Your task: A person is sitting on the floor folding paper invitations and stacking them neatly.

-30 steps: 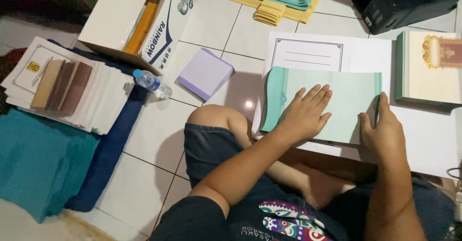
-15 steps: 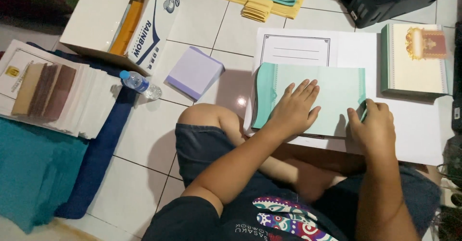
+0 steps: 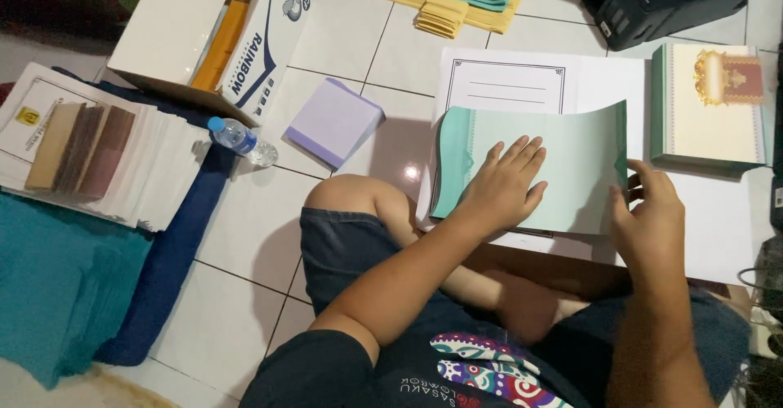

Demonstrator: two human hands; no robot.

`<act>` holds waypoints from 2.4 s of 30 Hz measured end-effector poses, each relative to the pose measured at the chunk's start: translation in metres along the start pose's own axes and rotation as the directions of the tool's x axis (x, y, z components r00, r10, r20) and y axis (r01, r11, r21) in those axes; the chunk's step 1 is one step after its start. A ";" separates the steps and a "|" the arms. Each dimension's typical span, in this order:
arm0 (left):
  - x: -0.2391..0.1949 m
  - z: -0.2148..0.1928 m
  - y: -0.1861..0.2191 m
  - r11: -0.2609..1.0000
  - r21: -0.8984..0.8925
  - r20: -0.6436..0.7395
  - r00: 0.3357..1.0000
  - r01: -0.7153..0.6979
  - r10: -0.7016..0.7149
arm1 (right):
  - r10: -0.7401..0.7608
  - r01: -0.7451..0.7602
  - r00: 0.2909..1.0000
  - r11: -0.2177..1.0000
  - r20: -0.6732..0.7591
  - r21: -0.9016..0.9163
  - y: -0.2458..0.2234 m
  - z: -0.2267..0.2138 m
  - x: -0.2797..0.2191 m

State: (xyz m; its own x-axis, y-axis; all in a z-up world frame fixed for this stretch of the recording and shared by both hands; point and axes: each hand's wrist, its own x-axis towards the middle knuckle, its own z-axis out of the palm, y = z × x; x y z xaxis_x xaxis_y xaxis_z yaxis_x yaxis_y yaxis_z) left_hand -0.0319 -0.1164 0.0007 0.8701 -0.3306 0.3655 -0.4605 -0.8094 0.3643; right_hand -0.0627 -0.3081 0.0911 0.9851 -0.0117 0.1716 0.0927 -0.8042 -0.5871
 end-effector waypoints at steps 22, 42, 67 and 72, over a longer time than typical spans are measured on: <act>0.001 0.102 -0.060 0.973 -0.181 0.053 0.989 0.144 -0.137 | -0.274 0.140 0.911 0.909 0.309 0.392 -0.001 0.050 0.003; 0.002 0.016 -0.012 0.976 0.087 0.011 0.980 0.198 -0.200 | -0.547 0.562 0.822 0.738 0.159 -0.373 0.019 0.090 0.009; 0.005 0.017 -0.016 0.958 0.000 0.080 0.955 0.287 -0.286 | -0.237 0.374 0.898 0.855 0.372 -0.360 0.020 0.121 0.060; 0.005 0.011 -0.012 0.960 0.019 0.045 0.959 0.281 -0.281 | -0.167 0.355 0.889 0.840 0.427 -0.411 0.013 0.102 0.004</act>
State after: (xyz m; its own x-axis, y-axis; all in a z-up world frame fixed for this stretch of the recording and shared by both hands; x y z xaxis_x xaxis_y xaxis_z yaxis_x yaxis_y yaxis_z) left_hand -0.0203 -0.1138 -0.0117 0.9715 -0.1108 0.2096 -0.1943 -0.8786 0.4362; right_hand -0.0429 -0.2579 0.0035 0.9218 0.3778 -0.0866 0.3684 -0.9235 -0.1073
